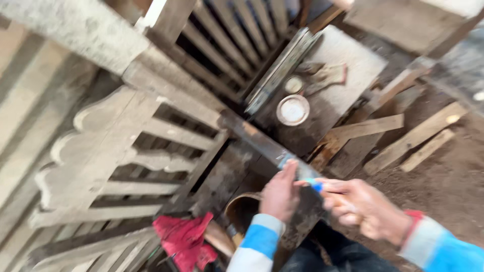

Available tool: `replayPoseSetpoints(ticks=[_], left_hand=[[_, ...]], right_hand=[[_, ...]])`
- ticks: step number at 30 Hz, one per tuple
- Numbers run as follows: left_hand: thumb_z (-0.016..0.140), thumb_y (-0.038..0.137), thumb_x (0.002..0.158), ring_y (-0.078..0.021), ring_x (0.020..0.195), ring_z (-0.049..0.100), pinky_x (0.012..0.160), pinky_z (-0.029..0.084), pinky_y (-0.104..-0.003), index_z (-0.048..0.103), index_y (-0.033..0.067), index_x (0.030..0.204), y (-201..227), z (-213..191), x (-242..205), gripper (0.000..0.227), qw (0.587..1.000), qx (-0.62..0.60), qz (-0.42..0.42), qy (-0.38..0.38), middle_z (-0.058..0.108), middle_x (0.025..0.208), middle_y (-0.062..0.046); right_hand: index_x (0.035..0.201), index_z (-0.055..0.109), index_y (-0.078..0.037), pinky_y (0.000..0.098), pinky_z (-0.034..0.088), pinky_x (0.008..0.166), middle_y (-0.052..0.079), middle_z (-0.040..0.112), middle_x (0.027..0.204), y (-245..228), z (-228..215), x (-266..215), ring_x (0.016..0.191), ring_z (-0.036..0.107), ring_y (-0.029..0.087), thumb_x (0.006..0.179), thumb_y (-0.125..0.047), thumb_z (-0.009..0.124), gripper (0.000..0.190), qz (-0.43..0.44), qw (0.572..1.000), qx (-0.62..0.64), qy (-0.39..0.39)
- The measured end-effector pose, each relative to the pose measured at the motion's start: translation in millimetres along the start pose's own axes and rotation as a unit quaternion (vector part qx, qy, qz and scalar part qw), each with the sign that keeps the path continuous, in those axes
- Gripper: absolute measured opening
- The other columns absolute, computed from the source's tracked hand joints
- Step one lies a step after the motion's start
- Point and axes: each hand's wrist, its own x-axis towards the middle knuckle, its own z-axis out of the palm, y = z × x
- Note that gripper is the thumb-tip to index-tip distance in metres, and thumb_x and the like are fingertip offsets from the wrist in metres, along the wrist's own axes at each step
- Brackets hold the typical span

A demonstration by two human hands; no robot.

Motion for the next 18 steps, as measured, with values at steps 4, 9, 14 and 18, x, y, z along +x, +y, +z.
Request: replayPoseSetpoints(ticks=[4, 9, 14, 18], left_hand=[[0.061, 0.014, 0.096, -0.0396, 0.116, 0.066, 0.097, 0.054, -0.046, 0.054, 0.001, 0.14, 23.7, 8.1, -17.8, 0.046, 0.999, 0.022, -0.012, -0.028, 0.067, 0.129, -0.023], [0.071, 0.017, 0.093, -0.0456, 0.126, 0.061, 0.103, 0.048, -0.05, 0.049, -0.0072, 0.143, 68.6, 56.1, -69.5, 0.06, 0.999, -0.025, 0.045, -0.009, 0.059, 0.138, -0.033], [0.058, 0.01, 0.097, -0.0384, 0.118, 0.065, 0.101, 0.053, -0.044, 0.046, 0.0033, 0.151, -6.1, 15.9, -22.8, 0.056, 0.986, 0.001, -0.129, -0.107, 0.064, 0.129, -0.024], [0.066, 0.01, 0.094, -0.0433, 0.127, 0.06, 0.104, 0.051, -0.047, 0.048, -0.0004, 0.146, -10.5, -1.0, -12.5, 0.056, 0.999, 0.033, 0.024, 0.01, 0.058, 0.145, -0.026]], right_hand=[[0.125, 0.062, 0.003, 0.0235, 0.025, 0.033, 0.002, 0.052, 0.06, 35.8, -36.1, -1.0, 0.04, 0.038, 0.008, 0.099, -0.026, 0.054, 0.039, -0.06, 0.998, 0.001, 0.036], [0.151, 0.054, -0.018, 0.0269, 0.038, 0.042, -0.002, 0.047, 0.06, 87.4, -113.6, -23.1, 0.046, 0.045, 0.01, 0.101, -0.03, 0.058, 0.051, -0.068, 0.985, -0.116, -0.11], [0.14, 0.063, -0.013, 0.0214, 0.025, 0.035, -0.003, 0.047, 0.062, 26.6, -19.6, -2.2, 0.043, 0.035, 0.005, 0.098, -0.032, 0.056, 0.046, -0.053, 0.993, -0.104, -0.017], [0.14, 0.064, -0.011, 0.0193, 0.023, 0.036, 0.0, 0.051, 0.068, 6.1, 22.7, -5.9, 0.047, 0.036, 0.004, 0.101, -0.024, 0.054, 0.043, 0.006, 1.0, 0.014, 0.003]])
